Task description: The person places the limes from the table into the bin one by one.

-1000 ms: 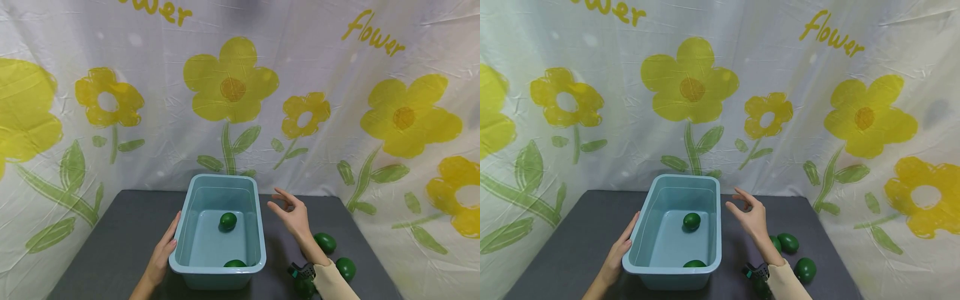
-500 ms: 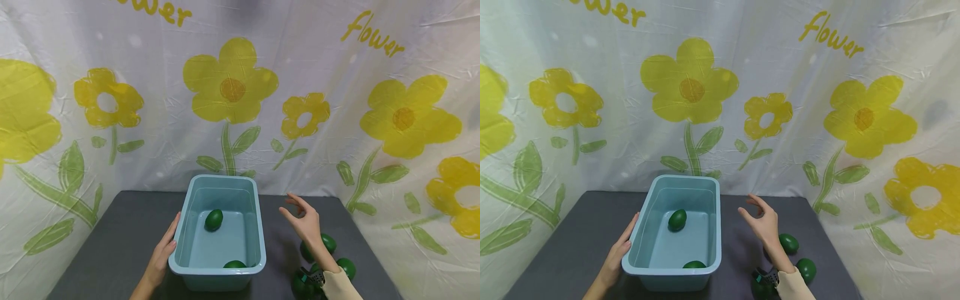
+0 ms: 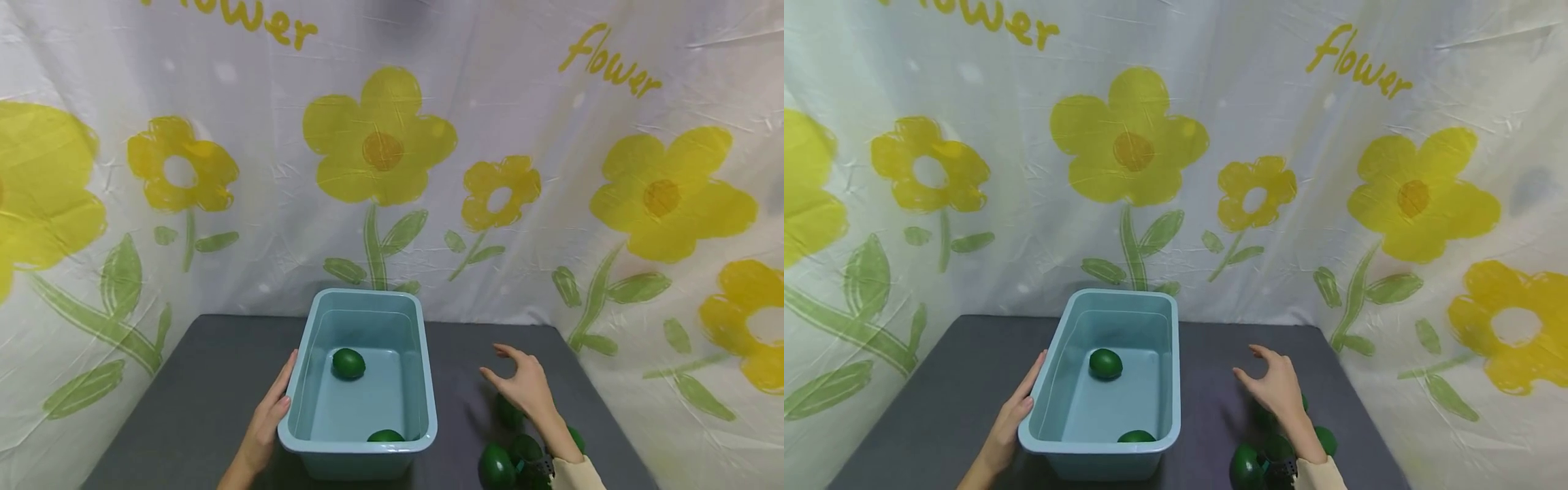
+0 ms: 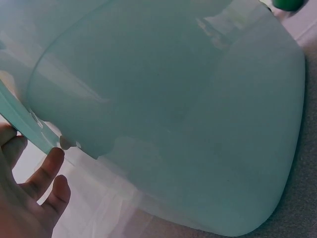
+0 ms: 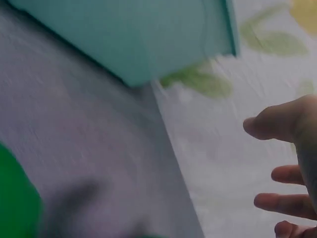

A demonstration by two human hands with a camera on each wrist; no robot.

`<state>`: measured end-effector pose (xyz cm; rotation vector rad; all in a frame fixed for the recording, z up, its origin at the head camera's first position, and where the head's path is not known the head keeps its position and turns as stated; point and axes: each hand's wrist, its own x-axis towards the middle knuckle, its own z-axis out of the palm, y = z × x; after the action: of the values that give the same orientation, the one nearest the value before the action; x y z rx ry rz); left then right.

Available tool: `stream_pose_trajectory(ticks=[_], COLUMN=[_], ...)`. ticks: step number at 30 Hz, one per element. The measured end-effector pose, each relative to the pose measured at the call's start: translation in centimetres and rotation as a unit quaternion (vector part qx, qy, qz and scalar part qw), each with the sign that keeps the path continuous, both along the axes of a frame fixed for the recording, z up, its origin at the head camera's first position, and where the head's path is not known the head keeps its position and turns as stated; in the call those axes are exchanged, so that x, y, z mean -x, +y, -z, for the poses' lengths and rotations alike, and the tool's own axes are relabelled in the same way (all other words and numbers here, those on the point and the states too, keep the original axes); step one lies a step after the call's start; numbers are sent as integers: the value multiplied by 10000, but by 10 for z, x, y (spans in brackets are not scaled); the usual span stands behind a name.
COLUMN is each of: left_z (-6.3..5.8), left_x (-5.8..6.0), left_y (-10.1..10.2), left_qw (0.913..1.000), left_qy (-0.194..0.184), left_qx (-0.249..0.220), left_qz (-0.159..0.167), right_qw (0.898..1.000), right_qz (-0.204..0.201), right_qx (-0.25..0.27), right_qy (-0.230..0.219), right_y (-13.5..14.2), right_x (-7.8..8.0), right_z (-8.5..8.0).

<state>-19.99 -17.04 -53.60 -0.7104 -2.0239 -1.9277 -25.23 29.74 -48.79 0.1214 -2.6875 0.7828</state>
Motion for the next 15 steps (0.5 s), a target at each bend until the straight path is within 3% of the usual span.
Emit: stream_pose_trajectory(ticks=[6,15], left_z=[-1,-1], left_x=[0,0], left_y=[-1,-1], left_qw=[10000,9997], left_qy=[32,240], left_qx=[23,21], left_qz=[-4,29], right_qw=[9981,9924], right_qz=[356,480], right_qx=[-161,-646], right_qy=[-482,-930], right_y=[32,58], right_x=[4,6], right_z=[5,17])
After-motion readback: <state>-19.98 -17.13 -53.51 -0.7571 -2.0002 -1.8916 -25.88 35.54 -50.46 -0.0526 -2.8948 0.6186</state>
